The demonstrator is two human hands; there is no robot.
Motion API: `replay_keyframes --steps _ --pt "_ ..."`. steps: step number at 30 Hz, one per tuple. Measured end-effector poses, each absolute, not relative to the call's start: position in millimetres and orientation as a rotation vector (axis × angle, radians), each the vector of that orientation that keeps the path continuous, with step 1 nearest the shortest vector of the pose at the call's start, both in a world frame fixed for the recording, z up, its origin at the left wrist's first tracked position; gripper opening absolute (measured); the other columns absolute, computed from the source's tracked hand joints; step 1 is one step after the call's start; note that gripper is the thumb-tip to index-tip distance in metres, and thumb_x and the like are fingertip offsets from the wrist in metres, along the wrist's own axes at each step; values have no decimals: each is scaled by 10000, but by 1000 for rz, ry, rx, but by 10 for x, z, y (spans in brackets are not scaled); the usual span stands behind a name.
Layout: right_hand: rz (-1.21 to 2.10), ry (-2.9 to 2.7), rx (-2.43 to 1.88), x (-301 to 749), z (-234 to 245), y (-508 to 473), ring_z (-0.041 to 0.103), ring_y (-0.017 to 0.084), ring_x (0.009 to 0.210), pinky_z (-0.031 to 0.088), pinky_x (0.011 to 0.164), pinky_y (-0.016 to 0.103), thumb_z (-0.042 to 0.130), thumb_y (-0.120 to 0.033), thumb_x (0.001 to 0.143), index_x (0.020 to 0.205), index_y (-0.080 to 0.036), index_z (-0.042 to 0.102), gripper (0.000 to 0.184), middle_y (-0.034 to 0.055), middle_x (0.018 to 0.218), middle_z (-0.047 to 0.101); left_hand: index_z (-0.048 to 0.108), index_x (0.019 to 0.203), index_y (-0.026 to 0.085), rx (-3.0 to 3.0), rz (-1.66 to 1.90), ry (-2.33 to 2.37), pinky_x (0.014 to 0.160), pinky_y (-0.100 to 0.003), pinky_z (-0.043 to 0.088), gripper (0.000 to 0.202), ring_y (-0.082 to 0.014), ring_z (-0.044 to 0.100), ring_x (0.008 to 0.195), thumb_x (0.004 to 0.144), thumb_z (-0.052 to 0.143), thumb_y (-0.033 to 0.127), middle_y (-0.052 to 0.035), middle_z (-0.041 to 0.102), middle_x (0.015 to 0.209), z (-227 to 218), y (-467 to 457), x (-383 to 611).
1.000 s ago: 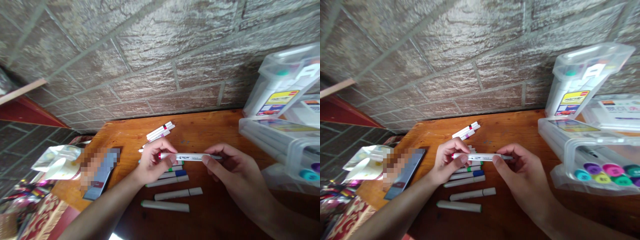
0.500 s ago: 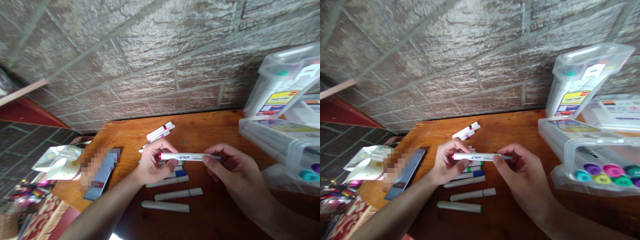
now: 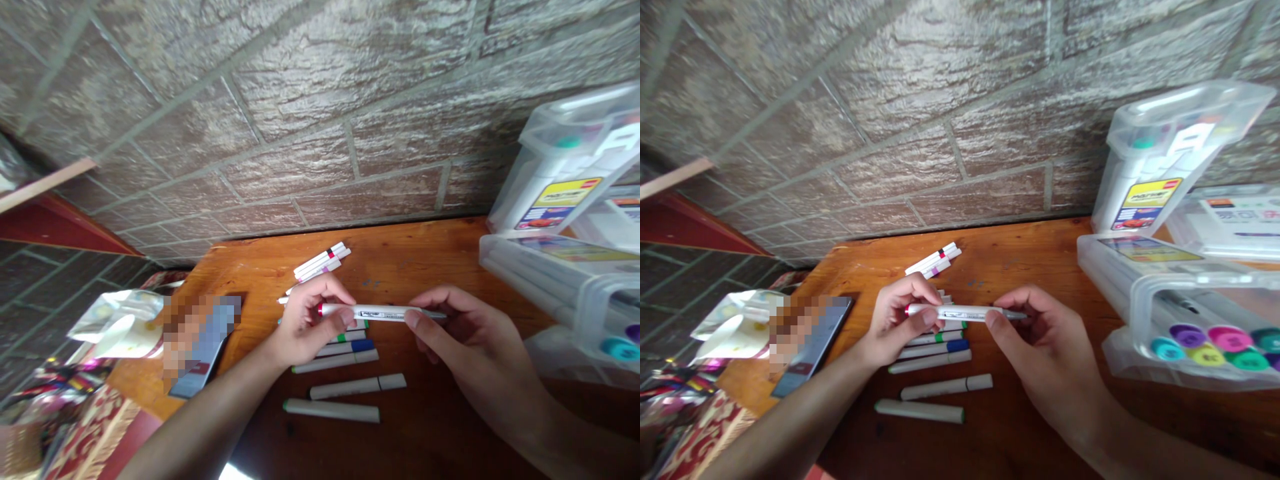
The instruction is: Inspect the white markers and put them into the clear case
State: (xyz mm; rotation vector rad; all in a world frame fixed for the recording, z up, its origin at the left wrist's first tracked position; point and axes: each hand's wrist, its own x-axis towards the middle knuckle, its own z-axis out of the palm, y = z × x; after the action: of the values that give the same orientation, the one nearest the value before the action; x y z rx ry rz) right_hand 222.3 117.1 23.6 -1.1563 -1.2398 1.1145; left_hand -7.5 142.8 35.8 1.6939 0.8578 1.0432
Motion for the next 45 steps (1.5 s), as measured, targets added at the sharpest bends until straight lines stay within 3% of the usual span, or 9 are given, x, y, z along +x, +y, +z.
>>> replay_keyframes --steps 16,25,45 --pt "1099 -1259 -1143 2233 253 1168 546 123 495 414 452 236 768 -324 828 800 -212 700 134 -27 584 624 674 998 148 1779 1109 781 526 -190 527 95 -133 686 580 945 666 227 -83 777 775 359 1447 -98" --pt "1102 -1263 -1131 2234 262 1156 551 126 486 408 443 237 769 -316 822 792 -212 698 130 -20 585 637 659 857 139 1764 1074 905 513 -194 468 181 -123 645 553 861 785 270 -50 710 717 402 1447 -77" --pt "1233 -1114 -1142 2221 254 1178 512 123 488 391 447 247 784 -385 804 806 -201 677 212 -35 562 591 733 1068 96 1522 905 670 614 -295 571 263 -210 745 665 903 735 301 -134 795 828 355 1547 -244"
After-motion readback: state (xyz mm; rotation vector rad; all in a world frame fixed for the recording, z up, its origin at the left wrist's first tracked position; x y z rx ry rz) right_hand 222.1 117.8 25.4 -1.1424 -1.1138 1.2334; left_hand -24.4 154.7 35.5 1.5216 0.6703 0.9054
